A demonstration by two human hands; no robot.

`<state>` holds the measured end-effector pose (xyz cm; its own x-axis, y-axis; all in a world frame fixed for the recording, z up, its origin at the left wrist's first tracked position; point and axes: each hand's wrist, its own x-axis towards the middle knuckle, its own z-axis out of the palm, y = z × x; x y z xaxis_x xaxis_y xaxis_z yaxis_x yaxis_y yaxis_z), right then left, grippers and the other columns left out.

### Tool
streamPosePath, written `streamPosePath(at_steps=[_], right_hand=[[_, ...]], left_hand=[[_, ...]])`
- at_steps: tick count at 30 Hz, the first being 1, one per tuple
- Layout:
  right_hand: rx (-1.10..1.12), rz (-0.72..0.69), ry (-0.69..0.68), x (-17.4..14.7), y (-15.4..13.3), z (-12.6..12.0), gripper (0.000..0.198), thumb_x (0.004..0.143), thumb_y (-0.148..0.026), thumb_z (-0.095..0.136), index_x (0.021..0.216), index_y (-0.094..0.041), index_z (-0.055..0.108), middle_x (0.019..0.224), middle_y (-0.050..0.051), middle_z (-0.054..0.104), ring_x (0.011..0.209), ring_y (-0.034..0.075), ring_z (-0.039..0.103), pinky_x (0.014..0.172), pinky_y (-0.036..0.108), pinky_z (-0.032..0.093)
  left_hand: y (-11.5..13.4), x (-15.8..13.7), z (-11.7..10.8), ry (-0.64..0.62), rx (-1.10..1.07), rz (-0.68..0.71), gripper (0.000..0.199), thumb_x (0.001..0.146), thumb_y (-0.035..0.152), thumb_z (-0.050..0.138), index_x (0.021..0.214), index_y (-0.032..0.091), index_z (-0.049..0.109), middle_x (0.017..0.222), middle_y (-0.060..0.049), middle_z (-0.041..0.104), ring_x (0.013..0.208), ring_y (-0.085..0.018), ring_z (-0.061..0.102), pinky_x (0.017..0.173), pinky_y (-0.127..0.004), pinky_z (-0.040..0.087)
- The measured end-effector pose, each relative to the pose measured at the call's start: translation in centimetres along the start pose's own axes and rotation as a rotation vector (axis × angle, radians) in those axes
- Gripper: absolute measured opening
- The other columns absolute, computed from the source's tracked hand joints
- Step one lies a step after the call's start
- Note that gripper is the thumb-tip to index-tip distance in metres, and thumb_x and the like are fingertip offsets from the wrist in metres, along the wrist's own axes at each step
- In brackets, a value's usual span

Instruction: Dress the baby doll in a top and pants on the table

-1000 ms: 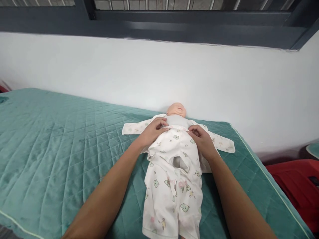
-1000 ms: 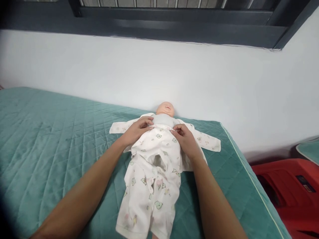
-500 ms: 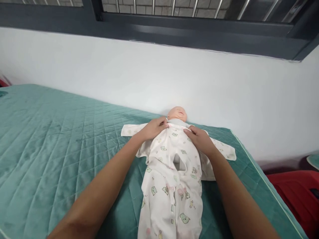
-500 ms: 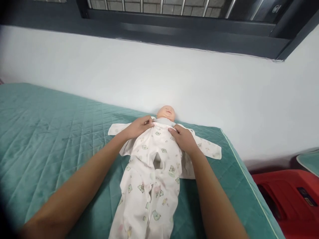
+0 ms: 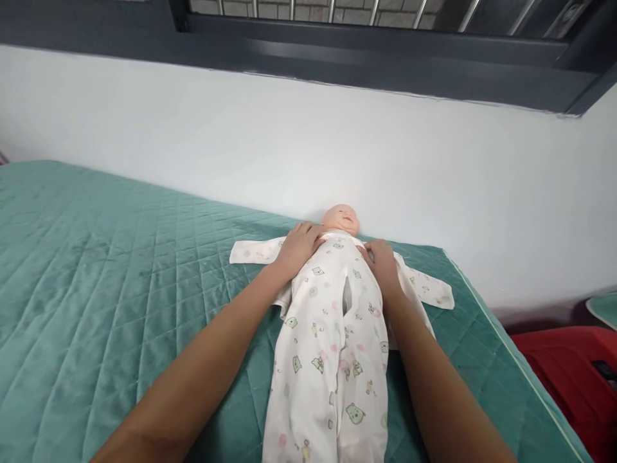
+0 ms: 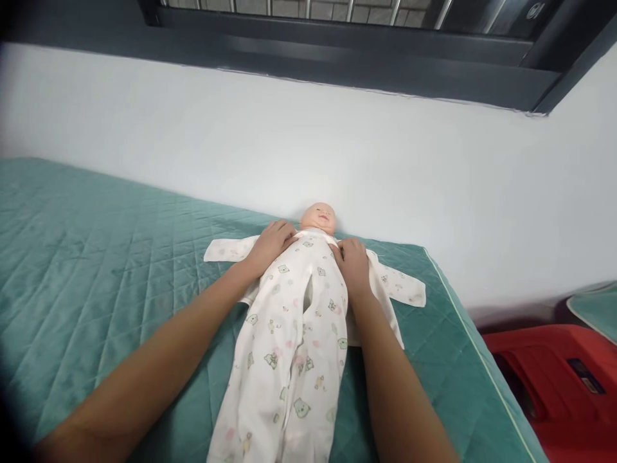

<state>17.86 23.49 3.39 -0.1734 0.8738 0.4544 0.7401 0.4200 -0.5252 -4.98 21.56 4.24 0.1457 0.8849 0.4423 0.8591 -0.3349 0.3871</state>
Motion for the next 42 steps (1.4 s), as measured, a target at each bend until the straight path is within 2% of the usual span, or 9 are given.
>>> streamPosePath(at_steps=[3,6,10,18,24,29,34,39,42], right_hand=[[0.089,-0.008,-0.087,0.0,0.2,-0.2,0.034,0.091,-0.05,0.038,0.082,-0.022,0.055,0.111,0.009,0.066,0.105,0.024,0.054,0.092,0.036,0.039],[0.085,0.084,-0.179,0.2,0.0,-0.7,0.034,0.092,-0.051,0.038,0.087,-0.023,0.057,0.095,0.005,0.068,0.092,0.023,0.058,0.081,0.032,0.04],[-0.051,0.21,-0.182,0.9,-0.4,-1.1,0.035,0.093,-0.052,0.038,0.078,-0.023,0.05,0.077,0.002,0.064,0.075,0.02,0.055,0.068,0.029,0.034],[-0.139,0.315,-0.158,3.0,0.2,-0.1,0.029,0.092,-0.048,0.042,0.078,-0.024,0.05,0.081,0.002,0.064,0.074,0.019,0.053,0.066,0.028,0.031],[0.126,0.258,-0.054,1.3,0.7,0.1,0.022,0.089,-0.04,0.047,0.096,-0.026,0.062,0.1,0.001,0.071,0.092,0.02,0.062,0.081,0.032,0.043],[0.299,0.085,-0.088,-1.4,0.9,-0.8,0.04,0.093,-0.041,0.042,0.12,-0.025,0.066,0.13,0.005,0.066,0.121,0.024,0.057,0.109,0.043,0.039],[0.493,0.178,-0.061,-6.4,-0.7,-2.1,0.051,0.094,-0.047,0.045,0.138,-0.023,0.058,0.146,0.006,0.054,0.137,0.026,0.048,0.119,0.045,0.033],[0.532,0.281,0.016,-13.9,-4.1,-4.1,0.056,0.096,-0.054,0.044,0.144,-0.027,0.05,0.154,0.003,0.045,0.146,0.024,0.036,0.123,0.048,0.026],[0.561,0.272,-0.079,-18.8,-5.8,-5.6,0.054,0.096,-0.053,0.047,0.144,-0.03,0.049,0.155,0.003,0.043,0.146,0.025,0.036,0.122,0.05,0.028]], left_hand=[[-0.5,0.0,-0.1,-0.06,-0.055,-0.006,0.02,0.1,0.033,0.043,0.096,0.019,0.057,0.103,-0.007,0.067,0.096,-0.023,0.06,0.087,-0.034,0.043],[-0.5,0.4,-0.2,-0.107,-0.031,-0.094,0.02,0.1,0.031,0.039,0.097,0.02,0.055,0.092,-0.006,0.068,0.084,-0.023,0.062,0.074,-0.032,0.042],[-0.3,1.5,-0.1,-0.118,0.057,-0.198,0.023,0.101,0.032,0.034,0.107,0.021,0.054,0.086,-0.007,0.069,0.079,-0.025,0.063,0.067,-0.031,0.039],[-1.0,3.1,0.8,-0.1,-0.008,-0.308,0.02,0.097,0.035,0.043,0.106,0.025,0.057,0.091,-0.005,0.071,0.086,-0.024,0.064,0.069,-0.03,0.041],[-1.1,1.1,0.6,-0.032,-0.13,-0.086,0.032,0.094,0.026,0.047,0.121,0.031,0.064,0.108,-0.002,0.072,0.101,-0.02,0.061,0.087,-0.031,0.044],[-1.0,-1.4,-0.1,-0.038,0.015,0.033,0.034,0.092,0.028,0.055,0.123,0.033,0.066,0.123,-0.005,0.068,0.122,-0.025,0.05,0.101,-0.041,0.038],[-1.4,-4.9,-0.9,0.04,0.05,-0.025,0.045,0.094,0.024,0.049,0.138,0.025,0.052,0.145,-0.008,0.054,0.141,-0.029,0.035,0.111,-0.049,0.034],[0.4,-11.1,-3.0,0.29,-0.059,-0.162,0.043,0.093,0.017,0.04,0.134,0.017,0.052,0.138,-0.012,0.057,0.134,-0.026,0.043,0.114,-0.046,0.035],[3.8,-16.2,-4.2,0.295,-0.182,-0.128,0.032,0.094,0.022,0.043,0.124,0.021,0.057,0.126,-0.009,0.064,0.123,-0.023,0.052,0.111,-0.044,0.04]])
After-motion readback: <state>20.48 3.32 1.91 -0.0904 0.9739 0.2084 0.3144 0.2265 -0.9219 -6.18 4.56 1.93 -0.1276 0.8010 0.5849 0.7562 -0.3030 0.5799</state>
